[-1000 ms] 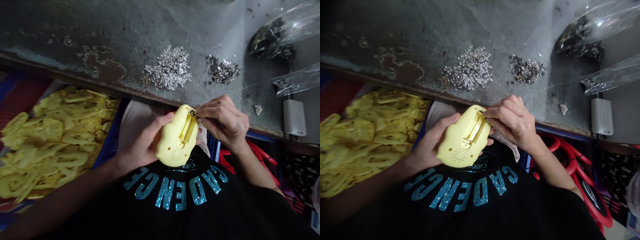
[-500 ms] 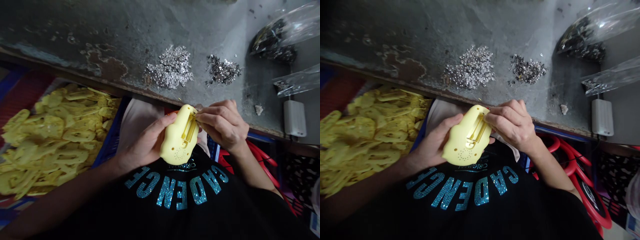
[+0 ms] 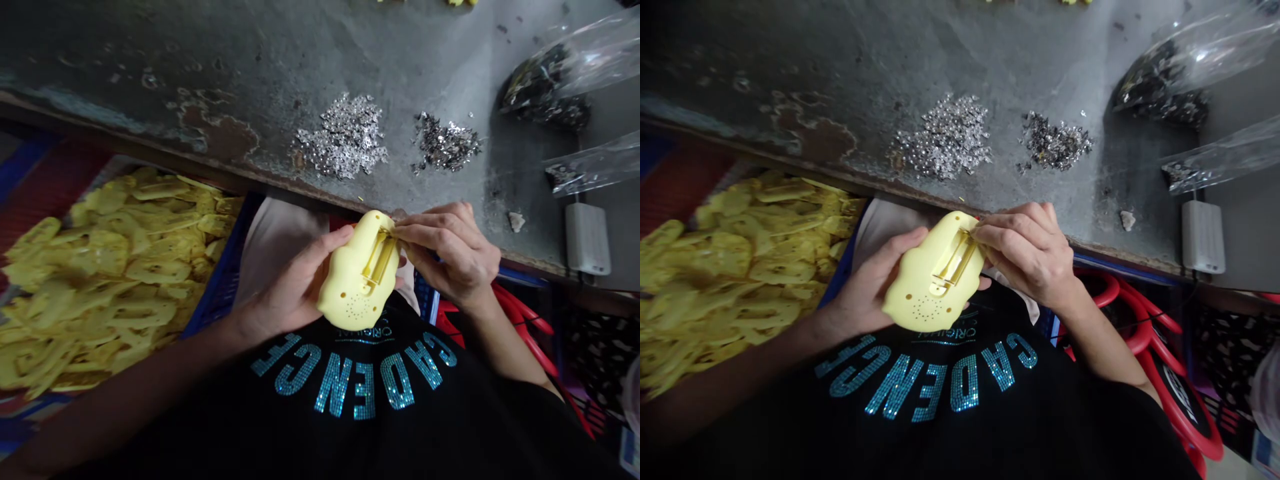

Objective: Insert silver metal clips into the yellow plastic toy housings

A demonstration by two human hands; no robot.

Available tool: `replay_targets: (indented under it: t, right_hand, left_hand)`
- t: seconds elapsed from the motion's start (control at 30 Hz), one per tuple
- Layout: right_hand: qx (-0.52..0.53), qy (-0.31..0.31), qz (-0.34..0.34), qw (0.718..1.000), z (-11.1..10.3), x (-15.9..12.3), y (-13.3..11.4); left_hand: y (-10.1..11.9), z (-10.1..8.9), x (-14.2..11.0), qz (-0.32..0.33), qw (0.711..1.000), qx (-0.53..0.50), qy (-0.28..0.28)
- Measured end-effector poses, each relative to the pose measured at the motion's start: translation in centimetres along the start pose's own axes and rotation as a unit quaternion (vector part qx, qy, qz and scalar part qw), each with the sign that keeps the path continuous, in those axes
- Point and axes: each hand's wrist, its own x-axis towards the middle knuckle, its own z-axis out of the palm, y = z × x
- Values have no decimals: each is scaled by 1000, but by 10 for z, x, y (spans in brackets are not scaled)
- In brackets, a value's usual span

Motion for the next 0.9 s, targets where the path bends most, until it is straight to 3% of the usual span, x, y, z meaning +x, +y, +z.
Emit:
replay_targets:
  t: [0.33, 0.4, 0.47, 0.57, 0.7, 0.9]
  right_hand:
    - [-95, -22, -47, 994, 5, -1, -3]
    - [-64, -14, -16, 998, 5, 0, -3]
    - [12, -20, 57, 998, 2, 5, -2]
    - [140, -98, 159, 972, -5, 16, 2]
    - [192, -172, 182, 949, -10, 27, 8]
    - [266, -134, 226, 927, -3, 25, 5]
  left_hand:
    - [-3, -5, 2, 14, 999, 10, 41]
    - [-4, -8, 2, 11, 999, 5, 39]
    - [-5, -8, 2, 22, 998, 7, 57]
    - [-6, -8, 0, 62, 992, 34, 103]
    - [-9, -11, -4, 133, 975, 123, 130]
    - [-10, -28, -23, 133, 964, 216, 75]
